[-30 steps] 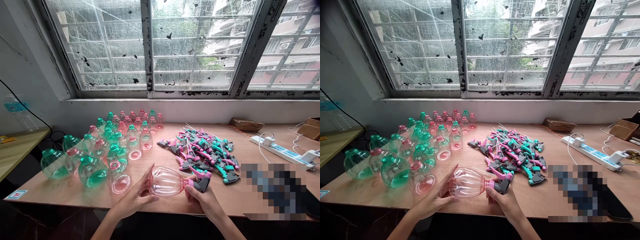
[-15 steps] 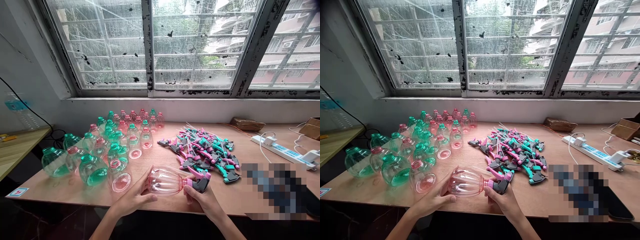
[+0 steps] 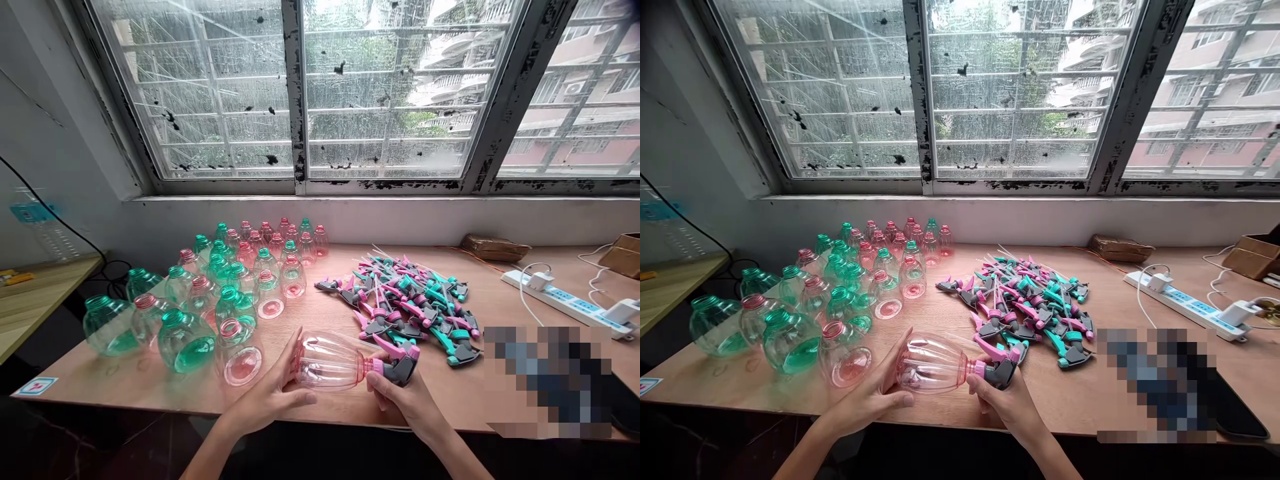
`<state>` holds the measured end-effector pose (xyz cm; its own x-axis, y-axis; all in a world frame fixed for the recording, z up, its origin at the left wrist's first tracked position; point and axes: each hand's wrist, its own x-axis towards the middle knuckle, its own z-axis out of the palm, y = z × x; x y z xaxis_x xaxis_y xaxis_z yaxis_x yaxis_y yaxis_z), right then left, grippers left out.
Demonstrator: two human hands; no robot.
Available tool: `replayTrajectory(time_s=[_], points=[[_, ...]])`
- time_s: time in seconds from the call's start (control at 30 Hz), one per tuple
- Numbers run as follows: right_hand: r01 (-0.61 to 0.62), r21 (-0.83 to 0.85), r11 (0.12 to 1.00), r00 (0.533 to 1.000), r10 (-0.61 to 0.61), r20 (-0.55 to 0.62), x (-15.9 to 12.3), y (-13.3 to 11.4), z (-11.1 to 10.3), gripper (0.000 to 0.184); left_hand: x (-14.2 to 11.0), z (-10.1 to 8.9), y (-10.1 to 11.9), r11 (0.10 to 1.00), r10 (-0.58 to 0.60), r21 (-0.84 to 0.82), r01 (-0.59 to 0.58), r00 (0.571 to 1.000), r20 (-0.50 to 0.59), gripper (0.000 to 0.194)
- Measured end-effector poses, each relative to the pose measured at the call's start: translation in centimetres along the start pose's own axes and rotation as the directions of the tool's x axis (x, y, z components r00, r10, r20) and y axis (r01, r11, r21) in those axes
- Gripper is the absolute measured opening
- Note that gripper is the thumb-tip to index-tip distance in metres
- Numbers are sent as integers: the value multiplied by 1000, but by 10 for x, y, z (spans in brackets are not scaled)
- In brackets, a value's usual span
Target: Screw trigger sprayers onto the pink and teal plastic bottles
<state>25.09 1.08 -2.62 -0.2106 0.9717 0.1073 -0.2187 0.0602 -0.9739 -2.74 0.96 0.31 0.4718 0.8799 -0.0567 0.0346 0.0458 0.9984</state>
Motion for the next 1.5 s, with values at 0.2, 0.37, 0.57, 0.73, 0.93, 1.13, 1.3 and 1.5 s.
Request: replayTrajectory(time_s=[0.2, 0.37, 0.57, 0.73, 0.93, 1.13, 1.3, 1.5], points=[[-8, 7, 1000, 1000, 8, 2, 0, 4, -2, 44, 0, 0, 2, 998, -22, 53, 21, 1000, 14, 101], [-30, 9, 999, 1000, 30, -6, 0, 1, 0, 46, 0, -1, 3, 987, 48, 156, -46, 999, -13, 100], [-24, 7, 1000, 1000, 24, -5, 0, 1, 0, 46, 0, -2, 0, 991, 38, 129, -38, 999, 1, 109], [-33, 33, 999, 999, 33, -22, 0, 5, -1, 46, 2, -4, -5, 999, 0, 50, 0, 1000, -1, 106], [-27, 52, 998, 998, 30, -62, 1, 6, -1, 46, 2, -2, -2, 1000, 0, 24, -1, 999, 50, 101], [-21, 54, 998, 999, 24, -47, 1, 5, -1, 44, 0, 0, 3, 992, 60, 109, -62, 998, 25, 105], [-16, 54, 998, 999, 19, -51, 1, 4, -1, 43, 0, 1, 4, 997, 9, 74, -9, 1000, 5, 115], [-17, 40, 999, 998, 19, -56, 2, 3, 0, 45, 1, 0, 2, 999, -16, 35, 15, 999, 28, 106]])
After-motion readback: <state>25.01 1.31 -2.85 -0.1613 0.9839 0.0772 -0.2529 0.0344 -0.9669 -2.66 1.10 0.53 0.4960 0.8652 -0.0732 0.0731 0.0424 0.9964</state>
